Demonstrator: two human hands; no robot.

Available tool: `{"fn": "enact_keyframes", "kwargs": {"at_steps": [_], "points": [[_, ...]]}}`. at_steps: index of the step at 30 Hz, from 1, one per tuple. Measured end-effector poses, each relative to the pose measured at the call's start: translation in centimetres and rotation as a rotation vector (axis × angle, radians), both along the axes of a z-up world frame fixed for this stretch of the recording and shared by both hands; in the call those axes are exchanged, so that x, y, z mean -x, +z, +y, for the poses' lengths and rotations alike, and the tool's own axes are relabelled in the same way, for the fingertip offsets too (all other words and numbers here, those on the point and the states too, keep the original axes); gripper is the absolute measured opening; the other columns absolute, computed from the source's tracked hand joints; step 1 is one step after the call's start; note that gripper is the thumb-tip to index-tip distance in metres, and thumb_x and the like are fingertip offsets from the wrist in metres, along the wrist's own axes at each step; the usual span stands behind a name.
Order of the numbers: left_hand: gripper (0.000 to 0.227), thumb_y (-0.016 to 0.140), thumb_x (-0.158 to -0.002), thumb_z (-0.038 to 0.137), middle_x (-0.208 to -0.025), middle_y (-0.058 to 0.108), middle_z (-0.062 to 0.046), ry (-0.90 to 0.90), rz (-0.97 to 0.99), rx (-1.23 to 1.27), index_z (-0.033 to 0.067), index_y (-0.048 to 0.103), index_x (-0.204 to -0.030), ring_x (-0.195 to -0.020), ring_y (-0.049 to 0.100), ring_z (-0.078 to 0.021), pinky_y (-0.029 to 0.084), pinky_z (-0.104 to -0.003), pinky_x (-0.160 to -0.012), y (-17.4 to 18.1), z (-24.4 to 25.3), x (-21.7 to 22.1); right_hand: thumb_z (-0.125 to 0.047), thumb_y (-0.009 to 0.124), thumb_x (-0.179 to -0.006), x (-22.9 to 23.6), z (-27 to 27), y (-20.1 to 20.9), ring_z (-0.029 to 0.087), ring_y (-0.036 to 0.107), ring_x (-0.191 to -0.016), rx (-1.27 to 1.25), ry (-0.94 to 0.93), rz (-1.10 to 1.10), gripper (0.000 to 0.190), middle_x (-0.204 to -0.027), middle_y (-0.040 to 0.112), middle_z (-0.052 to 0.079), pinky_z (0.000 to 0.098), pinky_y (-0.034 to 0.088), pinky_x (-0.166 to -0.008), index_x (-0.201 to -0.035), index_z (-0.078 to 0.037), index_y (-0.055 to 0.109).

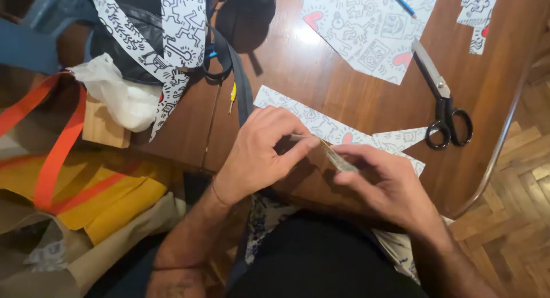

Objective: Measuring, marking, and cutting paper patterns on a wooden table

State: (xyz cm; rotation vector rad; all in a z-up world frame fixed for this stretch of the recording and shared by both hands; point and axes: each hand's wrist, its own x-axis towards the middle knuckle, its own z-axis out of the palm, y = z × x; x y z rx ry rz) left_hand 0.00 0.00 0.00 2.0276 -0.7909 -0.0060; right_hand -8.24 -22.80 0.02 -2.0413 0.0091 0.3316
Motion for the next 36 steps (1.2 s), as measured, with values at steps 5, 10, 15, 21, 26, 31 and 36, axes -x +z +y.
{"fn": "enact_keyframes", "kwargs": {"at_steps": [5,10,15,21,26,31,36], "points": [[0.055,0.068,-0.093,0.052,-0.118,0.068,-0.015,0.266,-0.299,-0.290,0.0023,0.066,-0.116,-0.112,0.062,-0.0327,0.046,-0.045,-0.100,-2.7,-1.1,2.6,-0.012,0.070,-0.096,-0.2,-1.0,0.3,0.008,0.068,-0.077,0.130,-0.168,-0.071,0.019,-0.094,0.078,0.001,0.0217,0.053,-0.073,-0.112,-0.009,0.078],[0.084,0.048,-0.090,0.074,-0.139,0.063,-0.022,0.125,-0.243,-0.357,0.0035,0.066,-0.132,-0.130,0.059,-0.0394,0.040,-0.055,-0.117,-3.7,-3.3,6.7,-0.006,0.066,-0.107,2.1,-4.3,2.7,0.010,0.060,-0.084,0.094,-0.480,0.002,0.012,-0.096,0.071,0.006,0.0210,0.047,-0.078,-0.116,-0.001,0.072],[0.088,0.059,-0.088,0.074,-0.144,0.057,-0.023,0.068,-0.263,-0.327,0.0023,0.060,-0.140,-0.132,0.057,-0.0409,0.041,-0.055,-0.120,-4.6,-5.4,9.0,-0.009,0.073,-0.087,1.9,-5.5,2.1,0.011,0.065,-0.084,-0.139,-0.164,0.047,0.014,-0.091,0.077,0.007,0.0237,0.050,-0.079,-0.097,0.001,0.077],[0.088,0.063,-0.088,0.071,-0.147,0.053,-0.030,0.059,-0.270,-0.292,-0.0037,0.066,-0.134,-0.138,0.053,-0.0425,0.038,-0.055,-0.122,-5.3,-5.1,9.6,-0.026,0.070,-0.092,-5.5,0.2,0.1,0.006,0.070,-0.079,0.023,0.070,0.276,0.023,-0.088,0.084,-0.001,0.0226,0.053,-0.072,-0.098,-0.009,0.084],[0.081,0.059,-0.094,0.068,-0.144,0.058,-0.027,0.072,-0.309,-0.309,-0.0039,0.069,-0.130,-0.139,0.054,-0.0396,0.040,-0.051,-0.122,-6.3,-4.4,10.3,-0.034,0.070,-0.094,-6.4,1.9,0.5,0.008,0.059,-0.063,0.284,0.005,0.410,0.025,-0.073,0.077,-0.003,0.0265,0.045,-0.062,-0.085,-0.013,0.082],[0.084,0.059,-0.091,0.070,-0.145,0.058,-0.026,0.087,-0.265,-0.260,-0.0039,0.072,-0.128,-0.141,0.053,-0.0382,0.040,-0.051,-0.122,-6.2,-4.3,10.0,-0.034,0.070,-0.096,-5.8,1.7,-0.6,0.009,0.043,-0.051,0.314,0.003,0.337,0.030,-0.059,0.064,-0.004,0.0280,0.036,-0.051,-0.075,-0.013,0.076],[0.080,0.069,-0.090,0.066,-0.128,0.068,-0.025,0.158,-0.350,-0.104,-0.0065,0.068,-0.125,-0.123,0.068,-0.0381,0.055,-0.051,-0.110,-4.6,-3.2,8.9,-0.034,0.072,-0.096,-5.5,1.7,-1.3,0.008,0.039,-0.051,0.350,-0.034,0.323,0.032,-0.054,0.057,-0.003,0.0285,0.033,-0.050,-0.073,-0.012,0.074]]}}
